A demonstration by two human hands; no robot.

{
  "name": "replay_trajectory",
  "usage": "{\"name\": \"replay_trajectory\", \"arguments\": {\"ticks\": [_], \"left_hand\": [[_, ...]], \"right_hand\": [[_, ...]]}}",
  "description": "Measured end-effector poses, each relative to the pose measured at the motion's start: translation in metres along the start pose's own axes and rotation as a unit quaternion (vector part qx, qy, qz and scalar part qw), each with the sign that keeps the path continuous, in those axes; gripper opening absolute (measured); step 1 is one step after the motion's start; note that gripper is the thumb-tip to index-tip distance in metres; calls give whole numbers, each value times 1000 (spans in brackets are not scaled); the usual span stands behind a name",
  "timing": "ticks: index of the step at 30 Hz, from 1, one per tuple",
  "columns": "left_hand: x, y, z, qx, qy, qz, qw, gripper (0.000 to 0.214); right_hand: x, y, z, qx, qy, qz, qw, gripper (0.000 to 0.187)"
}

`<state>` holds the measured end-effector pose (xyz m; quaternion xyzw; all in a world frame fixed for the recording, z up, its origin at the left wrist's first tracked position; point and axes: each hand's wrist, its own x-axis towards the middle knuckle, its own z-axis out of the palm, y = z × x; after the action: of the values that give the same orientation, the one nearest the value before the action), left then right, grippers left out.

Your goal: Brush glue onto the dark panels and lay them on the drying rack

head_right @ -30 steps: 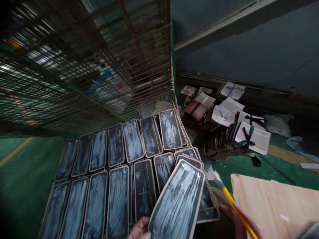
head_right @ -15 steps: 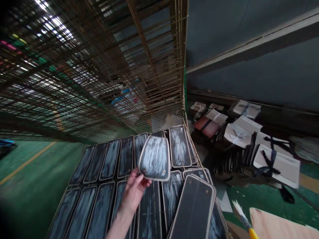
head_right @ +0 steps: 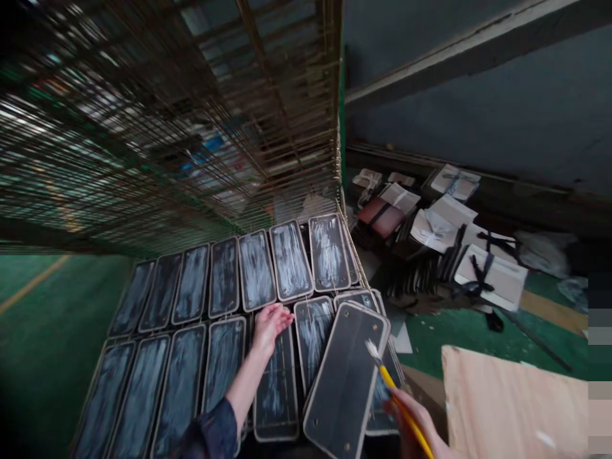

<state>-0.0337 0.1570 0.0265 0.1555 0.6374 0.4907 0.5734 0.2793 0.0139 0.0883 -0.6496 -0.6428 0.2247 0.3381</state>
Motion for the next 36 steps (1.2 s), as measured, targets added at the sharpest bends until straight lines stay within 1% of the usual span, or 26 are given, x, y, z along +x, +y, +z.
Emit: {"name": "replay_trajectory", "arguments": {"ticks": [2,3,4,6,8,10,12,15,17,19,21,25,27,28,29,31,33,34,35,36], "left_hand": [[-30,-19,-17,76,-25,-11,997,44],[-48,-33,-29,121,-38,-27,992,45],[-66,-48,-42,169,-51,-52,983,45],[-103,-78,-67,236,-59,-93,966,47],[-136,-103,-86,259,-66,-153,951,50],[-159,-117,-92,233,-73,-224,944,54],[-172,-120,-86,182,-82,-285,938,53],[-177,-115,-69,94,-92,-342,931,44],[-176,-114,-61,47,-87,-352,931,39],[-177,-117,-57,22,-76,-348,934,36],[-178,-120,-58,8,-67,-340,938,35],[-181,-123,-61,-13,-62,-334,940,34],[-181,-123,-61,-10,-59,-328,943,33],[-181,-123,-61,-5,-53,-324,945,33],[-181,-124,-60,-1,-46,-320,946,33],[-180,-125,-59,3,-31,-309,951,33],[-181,-128,-57,4,-14,-298,954,32],[-181,-129,-57,5,-6,-294,956,31],[-181,-130,-56,5,3,-291,957,31],[-182,-131,-55,5,11,-289,957,30]], "right_hand": [[-3,-14,0,-13,-30,20,999,30],[-1,-17,1,-11,-45,17,999,29],[2,-17,1,-14,-51,15,998,28],[10,-12,1,-23,-62,14,998,28],[19,-5,0,-32,-65,8,997,30],[27,2,1,-40,-67,-4,997,31],[35,5,5,-55,-77,-12,995,29],[37,3,14,-90,-98,-17,991,29],[26,-2,21,-106,-112,-16,988,29],[5,-11,27,-106,-135,-12,985,29],[-23,-23,32,-95,-165,-8,982,32],[-79,-57,37,-62,-235,22,970,33],[-95,-73,37,-31,-270,46,961,28],[-98,-79,37,-9,-287,59,956,26],[-97,-83,37,17,-303,72,950,23],[-84,-84,36,77,-334,99,934,19],[-59,-76,37,134,-356,114,918,18],[-43,-69,38,156,-357,115,914,18],[-27,-60,39,170,-353,112,913,18],[-10,-51,40,172,-338,108,919,19]]}}
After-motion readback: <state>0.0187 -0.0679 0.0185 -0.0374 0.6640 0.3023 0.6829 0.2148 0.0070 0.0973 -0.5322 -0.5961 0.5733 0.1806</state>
